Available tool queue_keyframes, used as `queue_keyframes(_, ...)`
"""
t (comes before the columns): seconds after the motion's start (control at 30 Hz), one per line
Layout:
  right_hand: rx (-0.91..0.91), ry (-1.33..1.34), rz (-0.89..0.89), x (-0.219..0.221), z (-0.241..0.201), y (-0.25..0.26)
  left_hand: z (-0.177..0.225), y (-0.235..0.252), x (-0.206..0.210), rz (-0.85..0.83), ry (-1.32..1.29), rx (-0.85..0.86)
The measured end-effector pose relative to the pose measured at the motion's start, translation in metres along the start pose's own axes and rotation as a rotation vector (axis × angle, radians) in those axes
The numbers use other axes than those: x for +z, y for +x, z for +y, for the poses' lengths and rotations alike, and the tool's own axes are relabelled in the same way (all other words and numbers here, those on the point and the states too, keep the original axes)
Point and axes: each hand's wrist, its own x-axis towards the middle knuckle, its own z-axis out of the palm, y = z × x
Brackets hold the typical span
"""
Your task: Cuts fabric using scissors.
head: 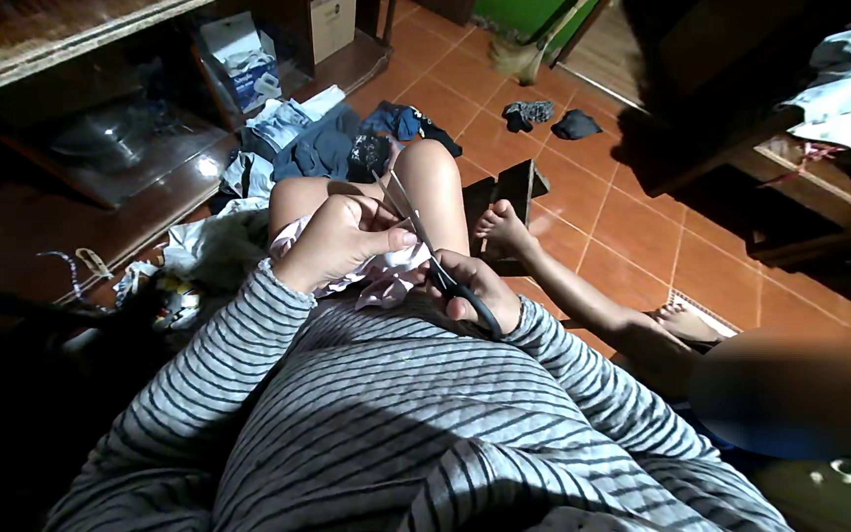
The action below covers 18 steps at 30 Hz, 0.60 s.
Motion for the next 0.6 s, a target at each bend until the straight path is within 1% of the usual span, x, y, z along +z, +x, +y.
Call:
queue_keyframes(0.1, -0.01, 0.012, 0.011, 0.001, -0.001, 0.004, 0.0, 0.0, -0.002, -0.008, -0.009, -0.012)
queue_keyframes(0.27, 0.024, -0.067, 0.068, 0.007, -0.003, 0.013, -0.002, 0.001, -0.01, 0.001, -0.015, -0.007)
queue_keyframes(0.4, -0.019, -0.059, -0.033, 0.003, -0.002, 0.022, 0.002, -0.003, -0.015, 0.005, -0.011, 0.037)
queue_keyframes(0.47, -0.048, -0.055, -0.102, 0.002, -0.003, 0.024, 0.001, -0.004, -0.014, 0.018, 0.006, 0.022)
queue_keyframes(0.6, -0.035, 0.022, -0.082, 0.004, 0.0, 0.026, -0.001, -0.004, -0.011, -0.008, -0.069, 0.002)
